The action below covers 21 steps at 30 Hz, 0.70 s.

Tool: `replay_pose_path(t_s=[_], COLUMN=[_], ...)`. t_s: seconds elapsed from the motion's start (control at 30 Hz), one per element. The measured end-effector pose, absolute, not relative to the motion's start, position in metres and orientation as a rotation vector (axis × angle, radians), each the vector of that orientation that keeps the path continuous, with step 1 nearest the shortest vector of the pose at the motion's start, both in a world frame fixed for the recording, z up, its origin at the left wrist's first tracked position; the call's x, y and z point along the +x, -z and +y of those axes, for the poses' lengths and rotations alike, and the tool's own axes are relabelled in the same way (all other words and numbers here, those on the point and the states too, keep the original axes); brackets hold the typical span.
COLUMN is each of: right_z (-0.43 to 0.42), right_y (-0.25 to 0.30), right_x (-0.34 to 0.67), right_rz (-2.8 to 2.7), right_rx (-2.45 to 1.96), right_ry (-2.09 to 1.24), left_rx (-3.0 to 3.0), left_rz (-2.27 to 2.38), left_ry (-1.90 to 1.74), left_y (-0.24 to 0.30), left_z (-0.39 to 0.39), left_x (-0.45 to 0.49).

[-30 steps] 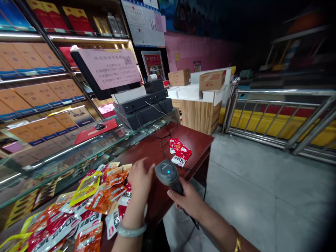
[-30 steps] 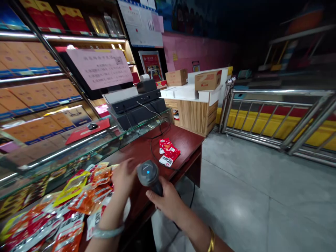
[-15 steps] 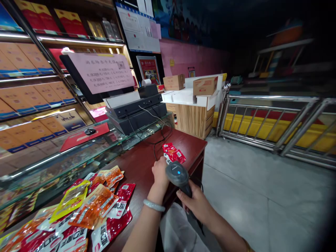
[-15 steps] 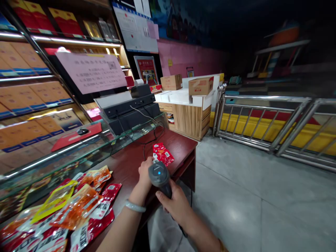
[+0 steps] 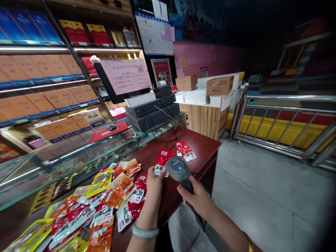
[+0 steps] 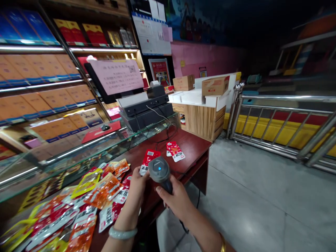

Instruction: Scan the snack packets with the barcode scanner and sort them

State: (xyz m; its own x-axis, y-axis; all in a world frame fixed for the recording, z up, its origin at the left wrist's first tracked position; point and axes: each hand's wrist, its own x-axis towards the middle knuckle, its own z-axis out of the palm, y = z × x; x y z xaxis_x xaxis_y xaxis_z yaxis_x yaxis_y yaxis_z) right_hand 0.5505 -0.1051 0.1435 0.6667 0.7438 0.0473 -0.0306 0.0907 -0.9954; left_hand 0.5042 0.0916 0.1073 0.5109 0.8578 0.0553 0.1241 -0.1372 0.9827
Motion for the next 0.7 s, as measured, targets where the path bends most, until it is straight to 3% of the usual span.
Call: replay_pose_path(t_s=[0.43, 0.7], right_z=[-0.080, -0.084], right_y=[-0.140, -0.125], right_x=[0.521, 0.532], right_rz=[-0.779, -0.724], right_rx=[-1.320, -1.279], right_ry=[-0.720, -0.742], left_rx=[1.552, 1.962], left_rz=[1.007, 1.808], left_ry=[-0.888, -1.152], left_y=[-0.123, -0.161], left_z=[0.116, 0.163], left_x=[0.439, 0.402])
